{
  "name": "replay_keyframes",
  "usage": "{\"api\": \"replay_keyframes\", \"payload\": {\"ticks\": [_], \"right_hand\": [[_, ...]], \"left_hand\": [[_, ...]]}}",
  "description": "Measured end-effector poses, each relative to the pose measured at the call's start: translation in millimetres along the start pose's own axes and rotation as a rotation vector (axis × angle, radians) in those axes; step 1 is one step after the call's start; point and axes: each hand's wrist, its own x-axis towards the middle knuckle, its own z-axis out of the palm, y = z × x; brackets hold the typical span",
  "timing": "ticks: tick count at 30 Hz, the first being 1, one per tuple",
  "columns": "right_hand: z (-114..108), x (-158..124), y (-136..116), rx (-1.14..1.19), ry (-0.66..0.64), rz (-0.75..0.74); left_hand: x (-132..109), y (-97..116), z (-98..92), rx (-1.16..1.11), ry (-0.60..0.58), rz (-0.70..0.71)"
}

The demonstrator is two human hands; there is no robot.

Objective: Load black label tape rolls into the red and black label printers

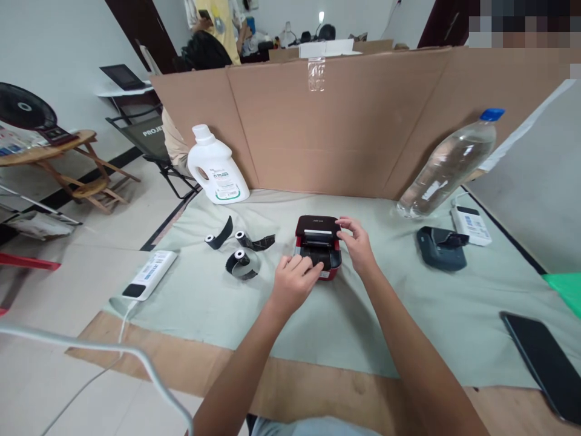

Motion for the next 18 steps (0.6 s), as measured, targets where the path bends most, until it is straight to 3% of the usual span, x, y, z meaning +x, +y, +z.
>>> {"api": "replay_keyframes", "payload": {"ticks": [3, 5, 7, 9, 12, 14, 18], "right_hand": [[2.4, -17.5, 11.2, 0.082, 0.004, 0.125], [4.6, -25.4, 16.4, 0.132, -0.003, 0.160], [6.2, -30.3, 19.0, 0.167, -0.013, 0.166], [7.1, -32.7, 20.2, 0.186, -0.020, 0.172], [7.6, -33.8, 21.7, 0.193, -0.022, 0.187], [8.0, -34.0, 22.7, 0.182, -0.027, 0.172], [8.7, -35.5, 23.0, 0.142, -0.036, 0.137]], "left_hand": [[-8.1, -2.3, 2.2, -0.096, 0.012, -0.016], [-9.4, -6.0, 5.5, -0.247, 0.036, -0.143], [-5.3, -12.3, 11.5, -0.465, 0.078, -0.450], [3.2, -21.5, 20.1, -0.712, 0.093, -0.853], [16.6, -36.8, 33.7, -1.061, -0.018, -1.266], [20.8, -44.3, 40.2, -1.208, -0.066, -1.340], [18.5, -46.1, 44.9, -1.287, -0.007, -1.306]]}}
